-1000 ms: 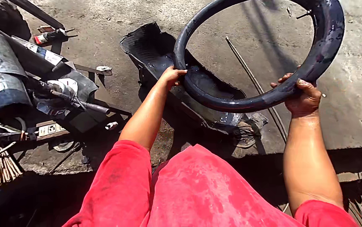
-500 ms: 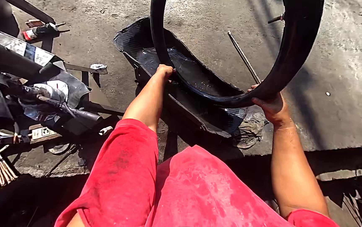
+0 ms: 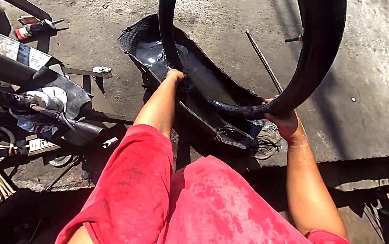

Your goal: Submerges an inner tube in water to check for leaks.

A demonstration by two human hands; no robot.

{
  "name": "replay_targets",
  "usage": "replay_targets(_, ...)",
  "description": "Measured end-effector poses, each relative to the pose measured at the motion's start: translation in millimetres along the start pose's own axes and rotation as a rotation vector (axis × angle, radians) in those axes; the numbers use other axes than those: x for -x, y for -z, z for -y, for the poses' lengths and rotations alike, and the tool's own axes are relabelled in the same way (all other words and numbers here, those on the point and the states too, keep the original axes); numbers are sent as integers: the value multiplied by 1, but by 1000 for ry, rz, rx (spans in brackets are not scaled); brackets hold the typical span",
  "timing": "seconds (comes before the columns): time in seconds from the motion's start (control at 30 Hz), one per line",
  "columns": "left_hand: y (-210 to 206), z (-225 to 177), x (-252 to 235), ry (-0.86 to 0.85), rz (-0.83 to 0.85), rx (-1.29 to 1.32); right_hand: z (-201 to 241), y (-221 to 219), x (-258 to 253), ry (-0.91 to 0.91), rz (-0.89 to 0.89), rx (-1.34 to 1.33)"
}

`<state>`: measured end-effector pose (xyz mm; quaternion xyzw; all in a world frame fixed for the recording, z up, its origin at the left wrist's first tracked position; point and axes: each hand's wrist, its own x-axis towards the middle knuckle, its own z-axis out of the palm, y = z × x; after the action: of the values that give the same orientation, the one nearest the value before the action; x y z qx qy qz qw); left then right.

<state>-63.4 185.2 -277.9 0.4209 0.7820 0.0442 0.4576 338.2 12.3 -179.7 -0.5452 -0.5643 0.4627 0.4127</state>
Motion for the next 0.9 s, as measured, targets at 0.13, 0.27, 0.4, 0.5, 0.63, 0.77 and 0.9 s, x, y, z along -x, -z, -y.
replay_targets(0.13,1,1,2,17,-9,-5,-5,1,4,-16,-18,3)
replay_targets(0.27,2,-1,3,35,-14,-33,-3,-3,6,-21,-19,-8)
replay_targets(0.4,3,-3,4,35,-24,-63,-10,-4,7,-14,-17,-37)
replay_targets(0.5,3,-1,2,38,-29,-52,-12,-5,9,-20,-19,-50)
replay_targets(0.63,3,2,5,20,-47,-2,-13,-6,10,-29,-20,-62)
replay_targets(0.77,3,3,3,20,-38,-16,-13,-7,13,-33,-33,-62)
replay_targets(0.9,4,2,6,19,-44,-18,-13,-9,15,-30,-34,-67)
